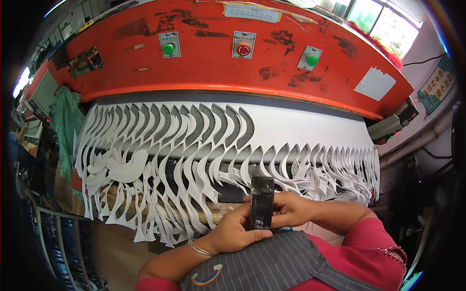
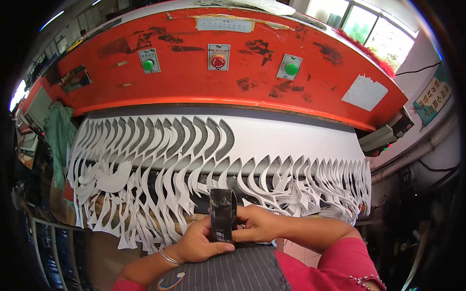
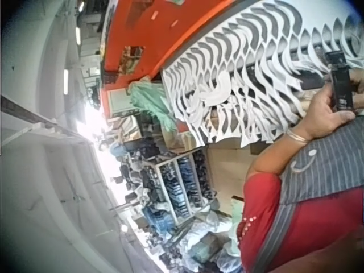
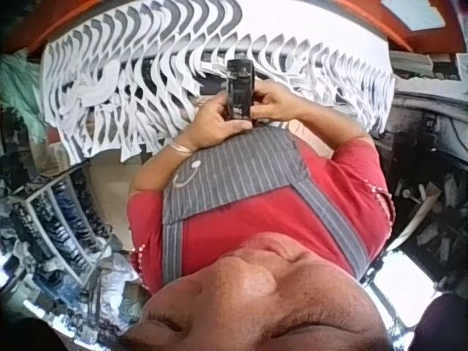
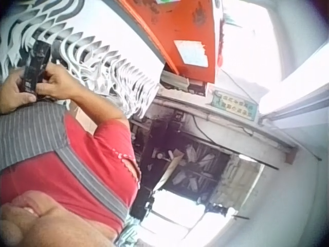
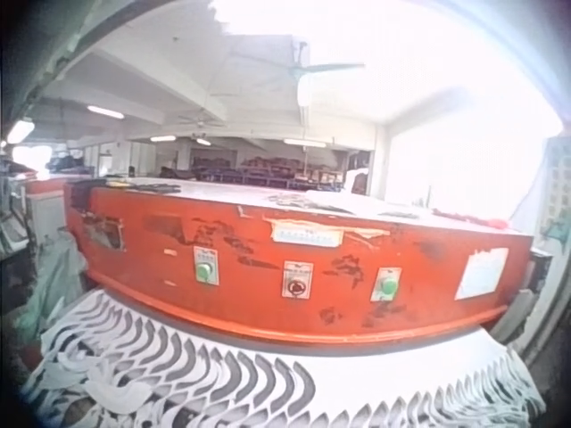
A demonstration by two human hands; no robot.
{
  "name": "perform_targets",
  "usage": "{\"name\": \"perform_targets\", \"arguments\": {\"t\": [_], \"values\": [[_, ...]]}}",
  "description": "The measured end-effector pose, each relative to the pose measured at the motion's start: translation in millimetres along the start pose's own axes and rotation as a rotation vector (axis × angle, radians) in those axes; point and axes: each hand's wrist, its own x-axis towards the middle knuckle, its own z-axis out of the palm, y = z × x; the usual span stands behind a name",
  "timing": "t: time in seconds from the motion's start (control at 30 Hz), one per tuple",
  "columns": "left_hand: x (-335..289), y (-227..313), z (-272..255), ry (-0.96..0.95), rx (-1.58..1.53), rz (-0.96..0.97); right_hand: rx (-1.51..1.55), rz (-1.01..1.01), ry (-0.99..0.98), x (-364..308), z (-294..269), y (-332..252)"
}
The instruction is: Operating a hydraulic clicker press to cut shoe upper components from a synthetic material sheet using a hand-held die.
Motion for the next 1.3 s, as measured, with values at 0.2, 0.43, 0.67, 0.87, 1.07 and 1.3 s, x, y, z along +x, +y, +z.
{"name": "perform_targets", "arguments": {"t": [0.2,0.43,0.67,0.87,1.07,1.3], "values": [[-11.9,-5.1,12.1,0.158,0.053,0.076,0.188,-0.043,0.126,10.7,24.3,2.0],[-9.4,-6.7,16.0,0.254,-0.033,0.082,-0.086,0.083,0.323,28.2,31.9,-12.4],[-5.9,4.2,7.7,0.554,0.331,0.242,0.455,0.050,0.278,39.9,22.8,4.4],[9.0,-20.3,-4.1,0.870,0.527,0.465,-0.209,-0.295,0.485,61.1,43.3,-13.2],[11.1,-19.5,-1.1,0.818,0.198,0.471,0.082,-0.240,0.667,60.3,52.2,-7.3],[-15.0,28.5,-0.2,0.542,0.562,0.346,0.181,-0.350,0.524,36.9,49.3,-29.7]]}}
